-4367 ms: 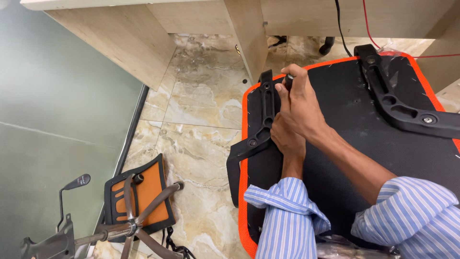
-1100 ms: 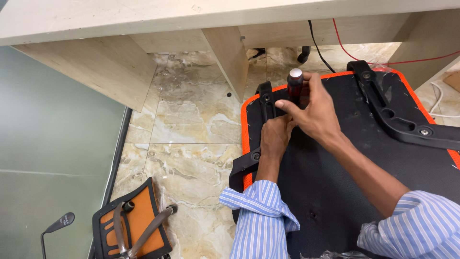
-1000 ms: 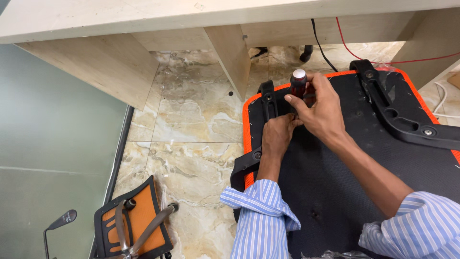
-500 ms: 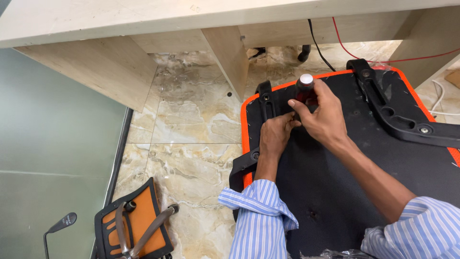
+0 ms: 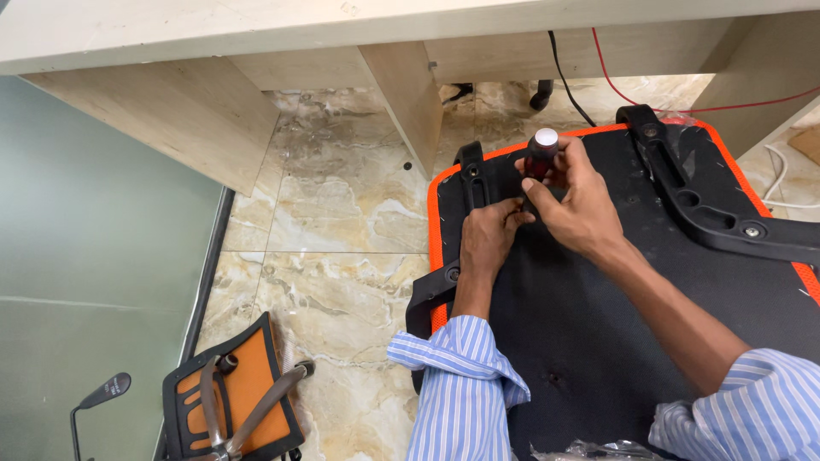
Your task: The person uses a screwdriver to tighten screws on the underside of an orange and black office chair base. They systematically secure multiple attachment points on the chair's frame.
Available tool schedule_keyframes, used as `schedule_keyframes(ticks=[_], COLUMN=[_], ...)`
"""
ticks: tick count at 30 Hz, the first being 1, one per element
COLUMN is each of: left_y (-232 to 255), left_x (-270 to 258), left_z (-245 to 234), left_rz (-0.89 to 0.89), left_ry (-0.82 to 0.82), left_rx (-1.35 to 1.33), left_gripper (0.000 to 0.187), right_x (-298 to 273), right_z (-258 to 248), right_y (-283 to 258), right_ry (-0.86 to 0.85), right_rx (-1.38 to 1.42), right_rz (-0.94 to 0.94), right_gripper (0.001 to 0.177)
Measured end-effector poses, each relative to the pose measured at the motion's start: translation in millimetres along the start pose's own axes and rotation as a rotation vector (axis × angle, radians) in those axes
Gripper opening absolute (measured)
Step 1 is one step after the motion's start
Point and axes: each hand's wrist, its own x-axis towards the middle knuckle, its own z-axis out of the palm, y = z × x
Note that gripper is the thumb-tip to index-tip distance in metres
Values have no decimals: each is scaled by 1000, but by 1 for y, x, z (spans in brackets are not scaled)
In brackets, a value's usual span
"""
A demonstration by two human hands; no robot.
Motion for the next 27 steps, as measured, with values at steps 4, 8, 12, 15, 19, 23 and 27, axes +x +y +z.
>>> schedule_keyframes(ticks=[4,8,12,15,19,23,27], left_y=[-1,-3,-3,-3,-3,-5,-7], left_x=[-1,0,2,1,1,1,1], left_z=[2,2,4,2,2,2,3], left_rz=[39,14,-18,-51,-19,28,-55], left_ry=[7,-23,-37,-67,-70,-31,-94], left_rx=[57,93,94,91,92,79,138], left_gripper=[25,28,29,28,29,29,28], right_x=[1,1,4,7,2,1,-1], right_z=[1,4,0,2,9,4,5], right_y=[-2,-7,-10,-11,-9,-6,-5], right_ry=[6,30,-47,-80,11,-16,17], right_rx=[-157,-410,-133,-141,-322,-266,-281], right_rz=[37,89,85,29,-15,-45,-195], right_gripper=[41,43,56,53,44,44,48])
